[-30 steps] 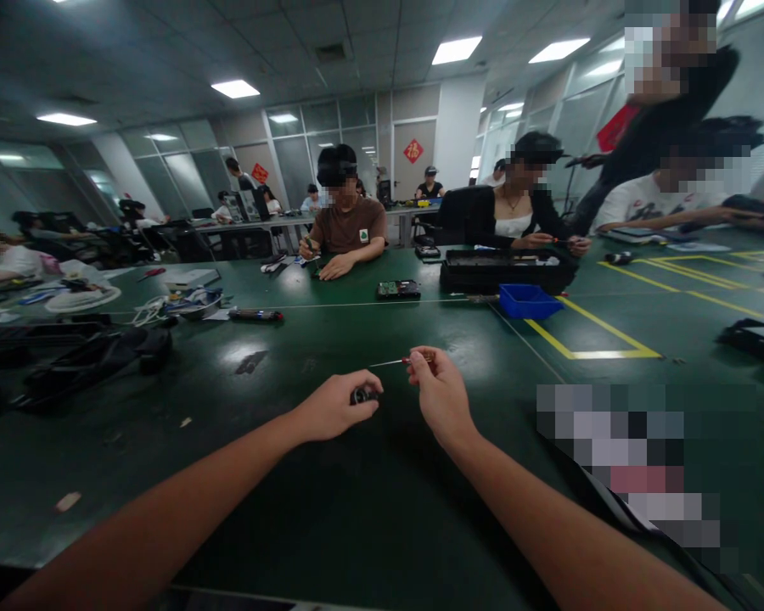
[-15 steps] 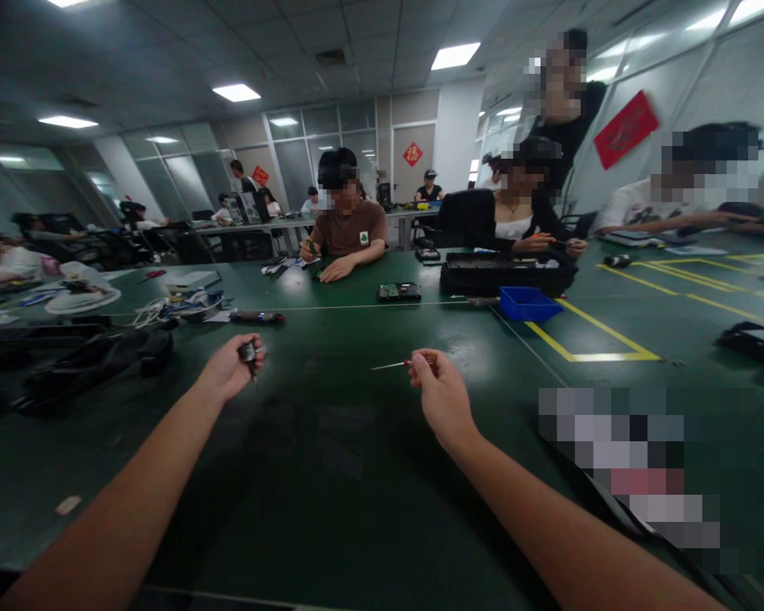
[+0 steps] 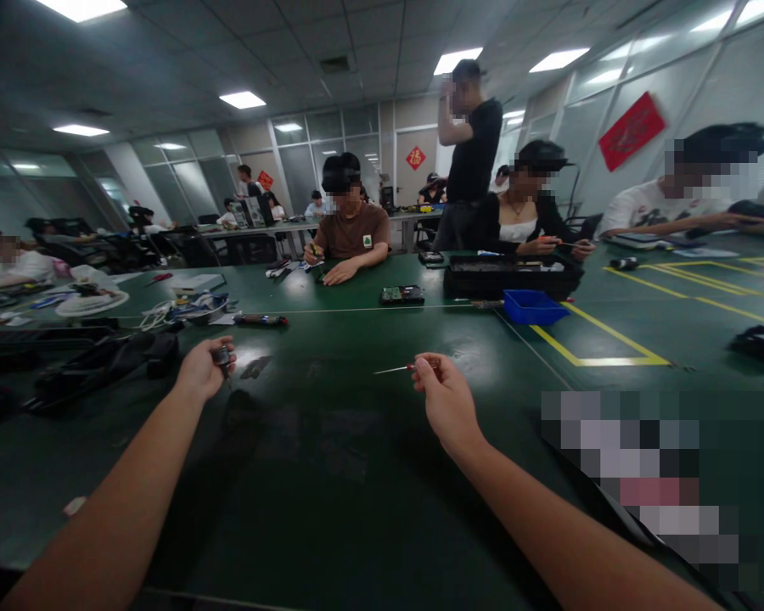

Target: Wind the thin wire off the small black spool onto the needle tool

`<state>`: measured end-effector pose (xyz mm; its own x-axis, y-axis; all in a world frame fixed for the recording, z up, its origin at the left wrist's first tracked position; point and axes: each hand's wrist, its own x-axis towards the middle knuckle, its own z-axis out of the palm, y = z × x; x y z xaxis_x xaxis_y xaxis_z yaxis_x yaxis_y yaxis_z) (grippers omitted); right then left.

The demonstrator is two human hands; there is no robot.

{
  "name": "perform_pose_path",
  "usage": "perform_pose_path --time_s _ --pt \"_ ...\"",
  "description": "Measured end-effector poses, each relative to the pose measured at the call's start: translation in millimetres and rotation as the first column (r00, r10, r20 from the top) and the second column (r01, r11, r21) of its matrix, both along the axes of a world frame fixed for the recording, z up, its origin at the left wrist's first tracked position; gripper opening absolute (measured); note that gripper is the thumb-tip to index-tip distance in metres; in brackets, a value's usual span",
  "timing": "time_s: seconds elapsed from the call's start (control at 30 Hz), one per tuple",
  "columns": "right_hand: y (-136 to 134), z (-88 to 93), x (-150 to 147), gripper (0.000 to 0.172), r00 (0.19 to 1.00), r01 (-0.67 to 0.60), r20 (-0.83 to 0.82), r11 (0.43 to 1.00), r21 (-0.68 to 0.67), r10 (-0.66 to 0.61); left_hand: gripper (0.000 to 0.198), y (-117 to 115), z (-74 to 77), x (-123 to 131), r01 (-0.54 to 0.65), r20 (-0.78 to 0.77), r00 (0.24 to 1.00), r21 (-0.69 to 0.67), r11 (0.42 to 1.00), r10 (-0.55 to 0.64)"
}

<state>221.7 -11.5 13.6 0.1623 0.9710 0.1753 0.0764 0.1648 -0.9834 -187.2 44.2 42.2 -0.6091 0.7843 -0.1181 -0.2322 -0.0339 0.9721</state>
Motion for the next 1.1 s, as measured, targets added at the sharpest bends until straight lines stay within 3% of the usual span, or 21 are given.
perform_pose_path --time_s 0.53,1.1 --pt "2 -2.0 -2 0.033 0.999 -0.004 -0.043 1.000 0.027 0.006 0.034 2 -5.2 6 0.047 -0.021 0.999 0.007 0.999 -0.047" --pt "0 -1.0 0 0.030 0.999 -0.029 -0.016 1.000 0.012 0.029 0.027 1 -3.3 12 0.085 -0.063 0.995 0.022 0.996 -0.084"
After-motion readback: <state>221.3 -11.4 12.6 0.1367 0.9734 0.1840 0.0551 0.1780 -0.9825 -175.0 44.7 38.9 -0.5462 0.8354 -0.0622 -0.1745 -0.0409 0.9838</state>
